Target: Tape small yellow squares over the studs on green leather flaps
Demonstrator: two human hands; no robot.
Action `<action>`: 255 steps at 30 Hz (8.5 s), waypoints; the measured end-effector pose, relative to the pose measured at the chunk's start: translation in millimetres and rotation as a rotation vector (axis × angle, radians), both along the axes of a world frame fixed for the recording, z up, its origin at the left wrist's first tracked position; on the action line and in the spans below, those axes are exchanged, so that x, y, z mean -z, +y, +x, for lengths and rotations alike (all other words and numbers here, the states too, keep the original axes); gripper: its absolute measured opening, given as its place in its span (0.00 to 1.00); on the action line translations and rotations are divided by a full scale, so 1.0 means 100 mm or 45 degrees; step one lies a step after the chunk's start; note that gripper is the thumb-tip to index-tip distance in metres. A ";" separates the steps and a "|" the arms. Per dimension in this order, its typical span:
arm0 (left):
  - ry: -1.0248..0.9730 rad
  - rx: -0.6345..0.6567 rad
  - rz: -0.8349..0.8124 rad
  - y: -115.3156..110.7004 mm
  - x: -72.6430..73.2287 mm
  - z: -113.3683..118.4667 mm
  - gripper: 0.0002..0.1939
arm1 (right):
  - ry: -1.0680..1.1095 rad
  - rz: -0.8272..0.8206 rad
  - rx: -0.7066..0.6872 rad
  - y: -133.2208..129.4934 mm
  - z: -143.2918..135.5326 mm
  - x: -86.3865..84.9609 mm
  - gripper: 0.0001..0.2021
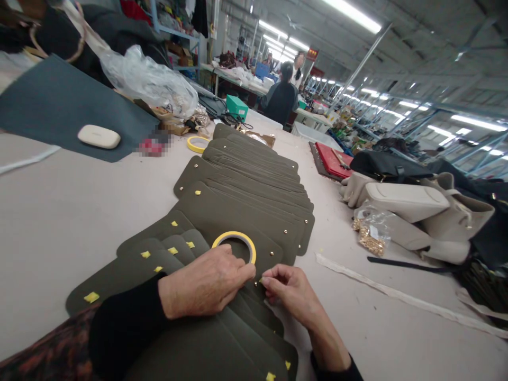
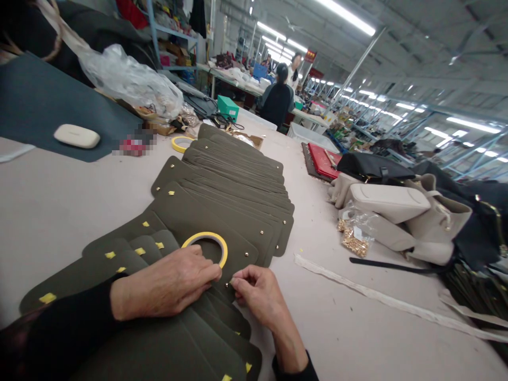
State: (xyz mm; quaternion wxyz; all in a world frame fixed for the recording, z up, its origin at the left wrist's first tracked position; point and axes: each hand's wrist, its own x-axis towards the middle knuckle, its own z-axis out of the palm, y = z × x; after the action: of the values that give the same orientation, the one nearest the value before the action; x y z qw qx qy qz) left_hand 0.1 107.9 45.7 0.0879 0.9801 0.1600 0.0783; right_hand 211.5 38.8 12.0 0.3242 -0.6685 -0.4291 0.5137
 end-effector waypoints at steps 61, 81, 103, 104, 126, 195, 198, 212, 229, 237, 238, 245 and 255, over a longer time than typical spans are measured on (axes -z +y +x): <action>-0.256 -0.179 -0.204 0.04 -0.02 0.01 0.27 | -0.678 1.183 -0.244 -0.05 -0.29 -0.26 0.09; -0.246 -0.173 -0.043 -0.05 -0.07 0.26 0.08 | -0.487 0.863 0.263 -0.10 -0.32 -0.19 0.05; 0.034 -0.260 0.062 -0.12 0.19 0.39 0.04 | -0.965 0.520 -0.011 0.06 0.00 -0.01 0.09; 0.032 -0.259 0.057 -0.12 0.19 0.39 0.04 | -1.014 0.519 -0.023 0.07 -0.01 -0.01 0.09; -0.078 -0.273 -0.005 -0.07 0.12 0.33 0.06 | -1.400 0.348 -0.318 0.19 -0.03 -0.15 0.10; -0.010 -0.236 0.061 0.02 0.16 0.59 0.05 | -1.272 0.889 -0.231 -0.04 0.31 -0.09 0.08; -0.005 -0.251 0.037 0.02 0.16 0.59 0.05 | -1.454 0.879 -0.510 -0.01 0.26 -0.09 0.10; -0.533 -0.229 -0.042 0.15 0.05 0.47 0.10 | -1.283 0.207 -0.295 0.27 0.01 -0.24 0.12; -0.537 -0.157 -0.143 0.10 0.05 0.47 0.15 | -0.941 1.324 -0.152 0.01 0.04 -0.29 0.09; -0.382 -0.185 -0.133 0.09 0.00 0.47 0.07 | -1.178 1.467 -0.020 0.01 -0.03 -0.18 0.07; -0.382 -0.200 -0.103 0.08 0.00 0.48 0.07 | -1.154 1.452 0.023 0.01 -0.04 -0.17 0.07; -0.471 -0.236 0.161 0.07 0.05 0.54 0.11 | -0.273 0.714 0.423 0.03 -0.17 -0.23 0.07; -0.542 -0.226 0.138 -0.05 0.11 0.55 0.09 | 0.085 0.506 0.698 0.22 0.18 0.02 0.13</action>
State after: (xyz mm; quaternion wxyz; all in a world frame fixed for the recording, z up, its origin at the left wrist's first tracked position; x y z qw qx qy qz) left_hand 54.7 102.7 35.1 0.0595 0.9269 0.2190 0.2990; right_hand 229.3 60.9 10.3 0.5880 -0.6655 -0.3145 0.3353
